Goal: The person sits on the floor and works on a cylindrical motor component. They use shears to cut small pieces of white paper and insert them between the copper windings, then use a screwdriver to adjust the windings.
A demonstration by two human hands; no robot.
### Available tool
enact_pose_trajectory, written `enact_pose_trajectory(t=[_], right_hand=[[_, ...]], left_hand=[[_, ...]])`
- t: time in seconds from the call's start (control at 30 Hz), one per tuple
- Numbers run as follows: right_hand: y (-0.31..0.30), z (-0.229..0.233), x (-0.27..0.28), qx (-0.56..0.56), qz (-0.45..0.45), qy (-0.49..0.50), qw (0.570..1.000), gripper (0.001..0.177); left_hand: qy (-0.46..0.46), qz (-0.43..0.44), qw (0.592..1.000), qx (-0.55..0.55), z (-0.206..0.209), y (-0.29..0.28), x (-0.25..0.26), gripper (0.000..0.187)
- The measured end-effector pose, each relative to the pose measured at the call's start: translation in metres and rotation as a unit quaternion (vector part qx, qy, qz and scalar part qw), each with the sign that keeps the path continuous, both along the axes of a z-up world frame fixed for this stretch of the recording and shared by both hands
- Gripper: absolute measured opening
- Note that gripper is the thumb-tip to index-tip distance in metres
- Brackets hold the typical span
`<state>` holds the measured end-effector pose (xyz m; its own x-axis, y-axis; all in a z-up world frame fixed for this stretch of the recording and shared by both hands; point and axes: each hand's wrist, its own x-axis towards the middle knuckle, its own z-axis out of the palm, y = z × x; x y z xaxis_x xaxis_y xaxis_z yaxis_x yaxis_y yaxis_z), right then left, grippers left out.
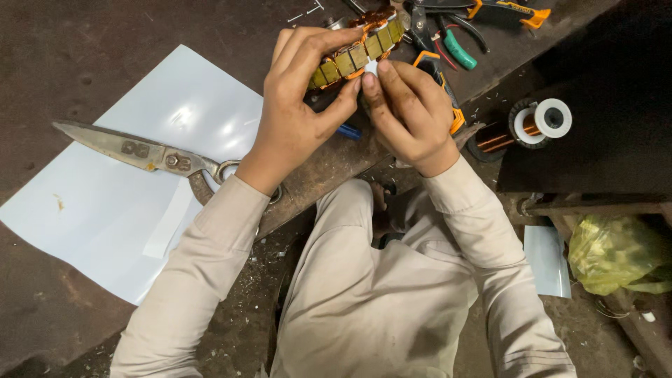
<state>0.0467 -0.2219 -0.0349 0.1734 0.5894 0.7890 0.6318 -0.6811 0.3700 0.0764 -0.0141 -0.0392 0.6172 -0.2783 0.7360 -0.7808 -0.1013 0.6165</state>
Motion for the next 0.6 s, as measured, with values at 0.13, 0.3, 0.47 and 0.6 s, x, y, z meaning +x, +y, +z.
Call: enact_pose_trajectory(t=[0.13, 0.3, 0.47, 0.6], right_hand=[[0.002, 0.003, 0.005, -0.001, 0.004, -0.008, 1.0, 0.023], [-0.002, 0.015, -0.001, -0.006, 0.016, 0.024, 1.0, 0.014], [0.008, 0.02, 0.007, 0.036, 0.04, 0.024, 0.998, 0.014], [0.011, 0.017, 0.006, 0.054, 0.032, 0.025, 0.998, 0.016]], left_hand=[[-0.008, 0.002, 1.0, 0.001, -0.001, -0.001, 0.001, 0.037], [0.001, 0.004, 1.0, 0.002, 0.001, -0.001, 0.002, 0.036], [0.006, -0.001, 1.0, -0.001, 0.004, 0.0, 0.0, 0.037], [0.013, -0.001, 1.0, 0.0, 0.002, 0.0, -0.002, 0.037]])
